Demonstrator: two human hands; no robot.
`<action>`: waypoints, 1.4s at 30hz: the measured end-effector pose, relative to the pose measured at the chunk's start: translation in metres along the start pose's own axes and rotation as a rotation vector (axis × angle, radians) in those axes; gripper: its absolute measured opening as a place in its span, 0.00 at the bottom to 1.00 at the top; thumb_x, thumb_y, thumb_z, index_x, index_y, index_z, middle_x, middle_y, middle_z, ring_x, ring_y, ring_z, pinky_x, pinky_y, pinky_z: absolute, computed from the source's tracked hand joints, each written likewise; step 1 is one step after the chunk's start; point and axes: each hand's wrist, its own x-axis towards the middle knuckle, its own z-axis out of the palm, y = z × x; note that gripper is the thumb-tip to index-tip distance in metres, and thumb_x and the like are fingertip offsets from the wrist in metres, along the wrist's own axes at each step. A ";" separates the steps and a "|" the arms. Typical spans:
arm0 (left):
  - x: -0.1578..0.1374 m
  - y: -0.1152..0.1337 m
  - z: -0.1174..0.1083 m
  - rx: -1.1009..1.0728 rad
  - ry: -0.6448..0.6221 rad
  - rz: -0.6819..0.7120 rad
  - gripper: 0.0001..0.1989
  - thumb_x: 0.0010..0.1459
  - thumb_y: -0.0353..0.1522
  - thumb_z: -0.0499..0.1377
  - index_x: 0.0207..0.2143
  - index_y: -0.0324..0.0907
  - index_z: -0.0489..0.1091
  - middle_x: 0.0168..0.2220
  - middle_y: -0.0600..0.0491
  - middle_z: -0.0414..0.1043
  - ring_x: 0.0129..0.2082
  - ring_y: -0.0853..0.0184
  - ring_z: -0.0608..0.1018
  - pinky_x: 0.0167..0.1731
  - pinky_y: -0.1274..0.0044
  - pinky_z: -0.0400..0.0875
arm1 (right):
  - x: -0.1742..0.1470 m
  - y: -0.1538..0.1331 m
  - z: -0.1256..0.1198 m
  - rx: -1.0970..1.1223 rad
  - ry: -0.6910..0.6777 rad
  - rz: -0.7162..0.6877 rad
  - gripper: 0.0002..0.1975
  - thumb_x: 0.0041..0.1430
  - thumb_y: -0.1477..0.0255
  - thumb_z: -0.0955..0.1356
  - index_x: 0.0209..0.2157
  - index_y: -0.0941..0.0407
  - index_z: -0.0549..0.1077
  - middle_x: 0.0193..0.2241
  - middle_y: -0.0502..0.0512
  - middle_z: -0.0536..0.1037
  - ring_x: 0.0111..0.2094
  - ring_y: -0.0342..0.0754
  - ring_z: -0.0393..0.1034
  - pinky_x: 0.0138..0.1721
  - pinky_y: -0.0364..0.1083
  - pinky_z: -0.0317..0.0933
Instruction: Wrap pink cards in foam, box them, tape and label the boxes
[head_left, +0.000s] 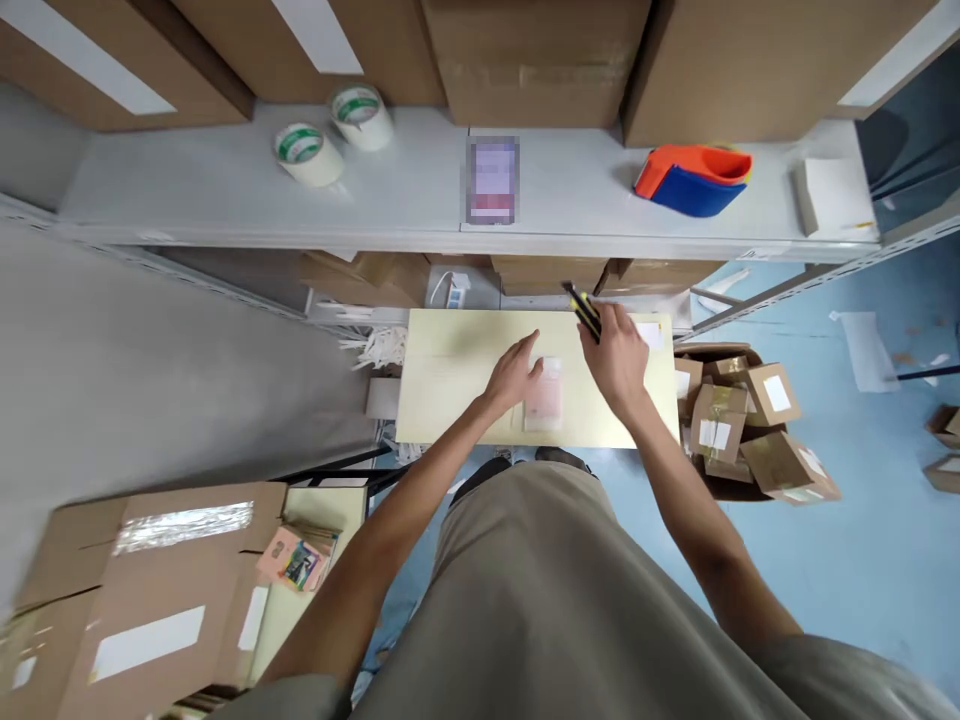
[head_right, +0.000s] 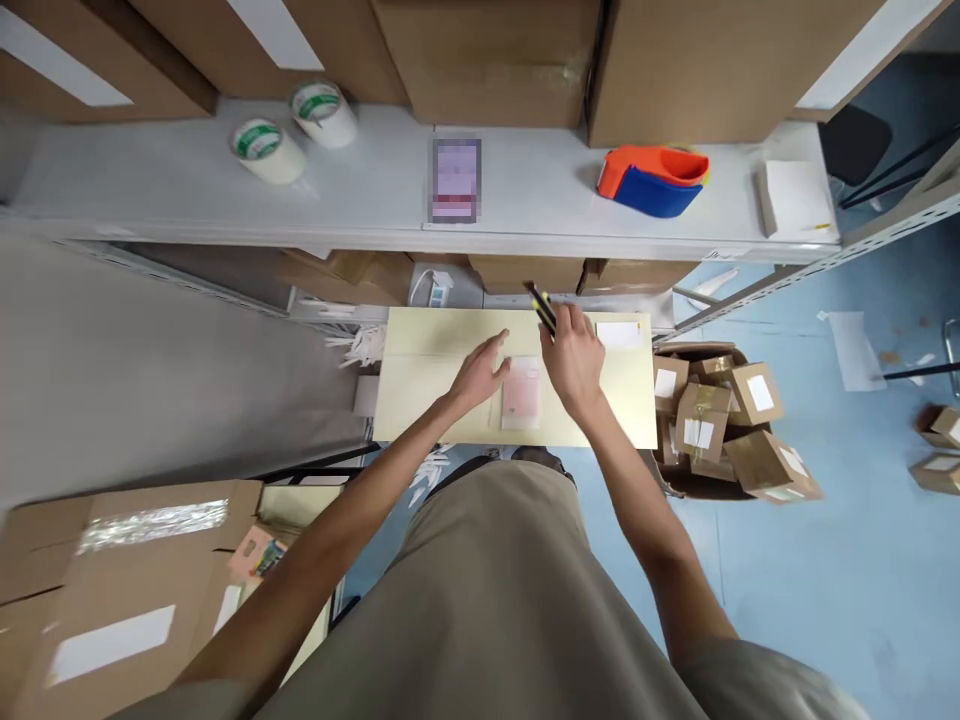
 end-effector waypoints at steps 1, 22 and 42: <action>0.011 0.014 -0.013 -0.011 0.069 0.048 0.32 0.76 0.35 0.55 0.78 0.43 0.61 0.75 0.40 0.69 0.73 0.51 0.74 0.74 0.57 0.71 | 0.027 0.001 -0.004 0.008 0.038 -0.035 0.17 0.78 0.69 0.65 0.62 0.55 0.75 0.56 0.67 0.81 0.55 0.63 0.77 0.45 0.53 0.75; -0.061 -0.042 0.069 -0.059 -0.029 -0.637 0.21 0.68 0.27 0.60 0.61 0.39 0.77 0.58 0.37 0.82 0.52 0.51 0.87 0.61 0.59 0.81 | 0.018 0.053 0.091 0.306 -0.270 -0.120 0.20 0.82 0.64 0.59 0.59 0.58 0.77 0.56 0.68 0.81 0.54 0.58 0.79 0.61 0.58 0.72; -0.078 -0.065 0.092 -0.488 0.083 -0.746 0.31 0.73 0.40 0.60 0.73 0.38 0.65 0.71 0.31 0.72 0.68 0.50 0.79 0.64 0.60 0.77 | -0.066 0.048 0.144 0.556 -0.694 0.305 0.09 0.68 0.66 0.71 0.48 0.52 0.77 0.44 0.57 0.89 0.40 0.51 0.82 0.48 0.49 0.73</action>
